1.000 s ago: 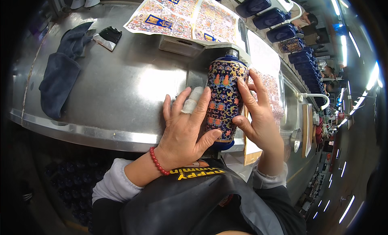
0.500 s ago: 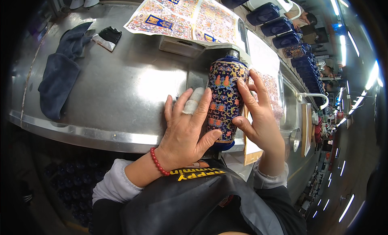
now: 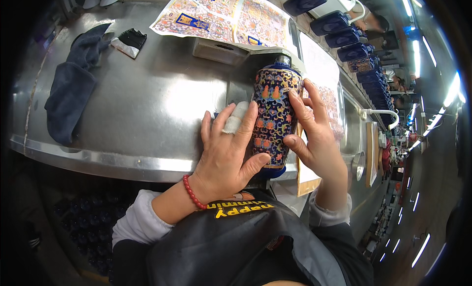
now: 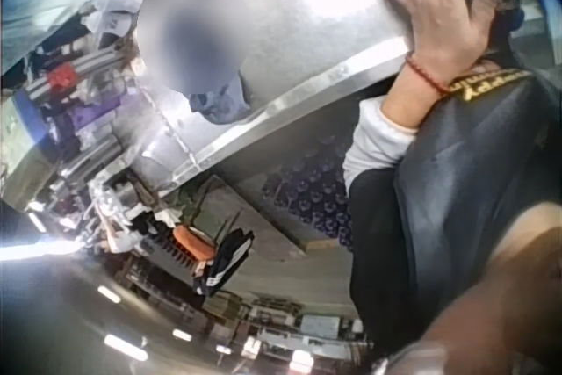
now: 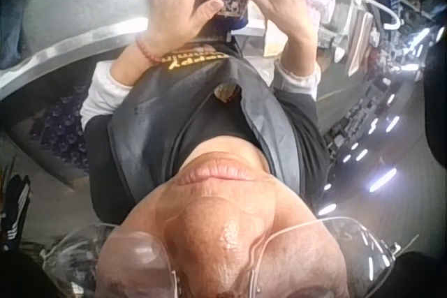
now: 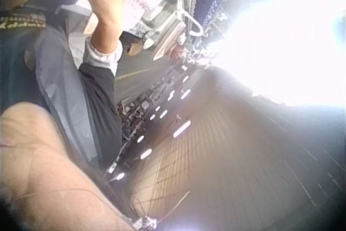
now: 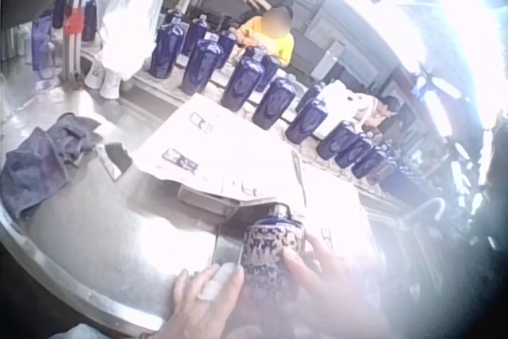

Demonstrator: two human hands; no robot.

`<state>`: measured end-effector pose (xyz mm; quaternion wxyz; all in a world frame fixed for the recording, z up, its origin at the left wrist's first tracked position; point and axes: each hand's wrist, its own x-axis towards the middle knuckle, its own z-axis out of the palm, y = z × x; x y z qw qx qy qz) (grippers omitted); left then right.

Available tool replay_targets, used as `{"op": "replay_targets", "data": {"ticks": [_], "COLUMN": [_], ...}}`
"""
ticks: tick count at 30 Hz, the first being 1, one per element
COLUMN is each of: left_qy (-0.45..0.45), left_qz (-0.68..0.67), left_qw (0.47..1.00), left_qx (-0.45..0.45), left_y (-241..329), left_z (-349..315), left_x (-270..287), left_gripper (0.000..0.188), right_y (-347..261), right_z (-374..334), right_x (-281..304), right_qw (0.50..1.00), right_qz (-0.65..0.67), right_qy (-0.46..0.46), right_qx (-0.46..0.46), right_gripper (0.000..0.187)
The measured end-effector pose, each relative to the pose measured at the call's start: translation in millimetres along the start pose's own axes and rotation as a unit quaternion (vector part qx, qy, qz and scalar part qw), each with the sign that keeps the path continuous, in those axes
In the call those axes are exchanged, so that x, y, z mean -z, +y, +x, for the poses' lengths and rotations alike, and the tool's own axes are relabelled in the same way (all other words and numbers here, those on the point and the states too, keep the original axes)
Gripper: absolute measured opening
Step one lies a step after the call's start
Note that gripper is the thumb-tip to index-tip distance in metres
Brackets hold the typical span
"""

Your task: The person applies a decorative label to a blue bottle, smoothing it with a green tool and wiping the surface. They handle multiple labels and bottles on a stainless steel workbench, rotating the bottle to align and adhere the label.

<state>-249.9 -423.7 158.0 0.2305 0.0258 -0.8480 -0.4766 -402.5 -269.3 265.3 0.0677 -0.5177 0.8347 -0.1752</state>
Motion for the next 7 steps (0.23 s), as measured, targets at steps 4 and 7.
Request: {"op": "replay_targets", "data": {"ticks": [4, 7], "left_qy": [0.01, 0.003], "left_qz": [0.002, 0.006], "left_qw": [1.0, 1.0], "left_qx": [-0.005, -0.005], "left_y": [0.0, -0.8], "left_z": [-1.6, -1.4], "left_x": [-3.8, -4.2], "left_gripper": [0.094, 0.094], "right_y": [2.0, 1.1], "right_z": [-0.6, 0.0], "right_x": [-1.3, -0.8], "right_qw": [1.0, 1.0], "right_qz": [-0.002, 0.005], "right_qy": [0.002, -0.002], "right_qx": [0.012, 0.006], "right_gripper": [0.074, 0.075]}}
